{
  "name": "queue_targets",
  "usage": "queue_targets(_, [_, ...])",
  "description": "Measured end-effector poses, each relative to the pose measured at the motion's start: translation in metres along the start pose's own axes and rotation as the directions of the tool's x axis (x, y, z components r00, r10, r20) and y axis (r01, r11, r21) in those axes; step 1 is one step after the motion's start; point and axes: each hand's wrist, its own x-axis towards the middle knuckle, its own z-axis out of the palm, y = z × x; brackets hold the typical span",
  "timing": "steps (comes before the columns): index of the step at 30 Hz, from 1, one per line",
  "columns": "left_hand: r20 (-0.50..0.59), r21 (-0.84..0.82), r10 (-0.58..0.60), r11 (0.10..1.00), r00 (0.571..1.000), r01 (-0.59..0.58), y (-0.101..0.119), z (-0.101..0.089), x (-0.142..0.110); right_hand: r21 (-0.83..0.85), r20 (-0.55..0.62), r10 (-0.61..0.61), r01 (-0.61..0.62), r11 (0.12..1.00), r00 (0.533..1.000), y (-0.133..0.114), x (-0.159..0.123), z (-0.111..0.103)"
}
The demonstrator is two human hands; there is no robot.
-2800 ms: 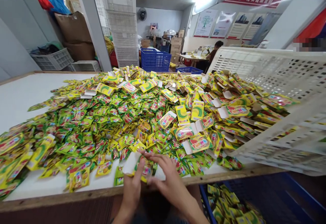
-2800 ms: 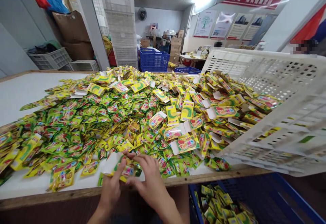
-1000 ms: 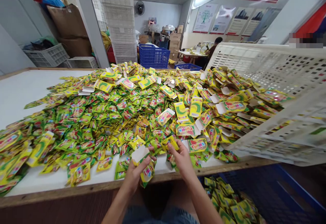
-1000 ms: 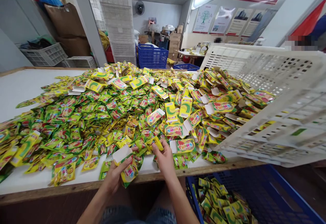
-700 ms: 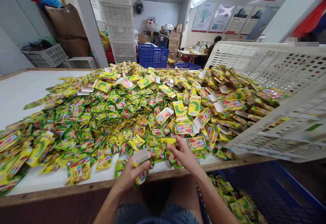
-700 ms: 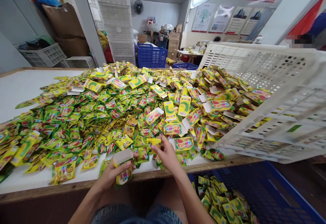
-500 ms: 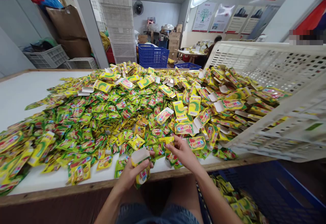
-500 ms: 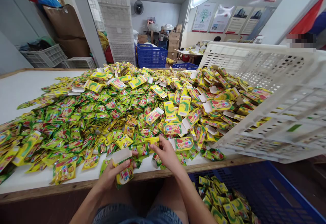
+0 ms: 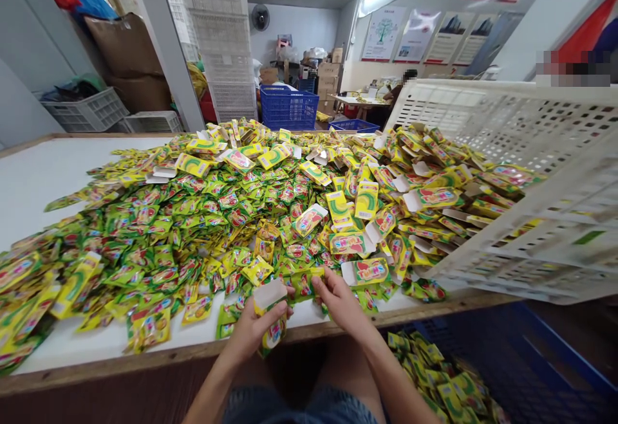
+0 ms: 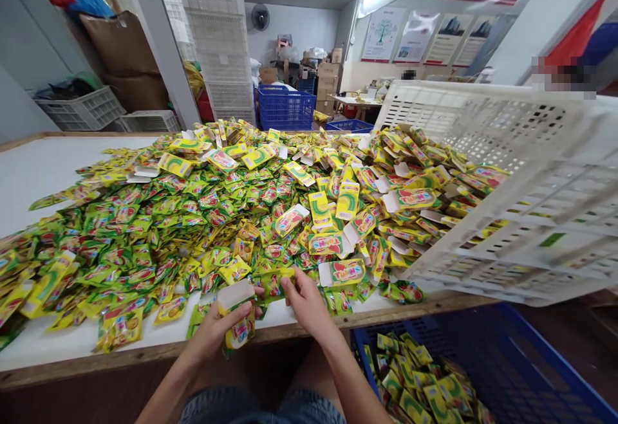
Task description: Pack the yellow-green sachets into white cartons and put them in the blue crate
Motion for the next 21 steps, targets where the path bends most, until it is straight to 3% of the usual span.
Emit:
queue_targets(6, [0.023,0.036,0.016,0.999,1.0,-0.017,0.001,0.005,-0.001,-0.021,-0.011,-0.028,0.028,0.999,1.0,-0.009,-0.002,0.01])
queue_targets(12, [0.014,0.081,0.023,0.996,1.0,-0.024,-0.008,0.009,0.005,-0.02,-0.12,-0.105,0.103,0.994,0.987,-0.029,-0.001,-0.004])
queue_targets(16, [0.057,0.09,-0.008,0.996,0.998,0.003,-0.01,0.017,0.011,-0.15,0.072,-0.207,0.216,0.965,0.976,-0.054,-0.001,-0.006])
queue_targets(21, [0.109,0.163,0.027,0.986,0.994,-0.045,-0.006,0.021,0.014,-0.423,0.279,-0.271,0.372,0.826,0.921,-0.066,0.002,0.002])
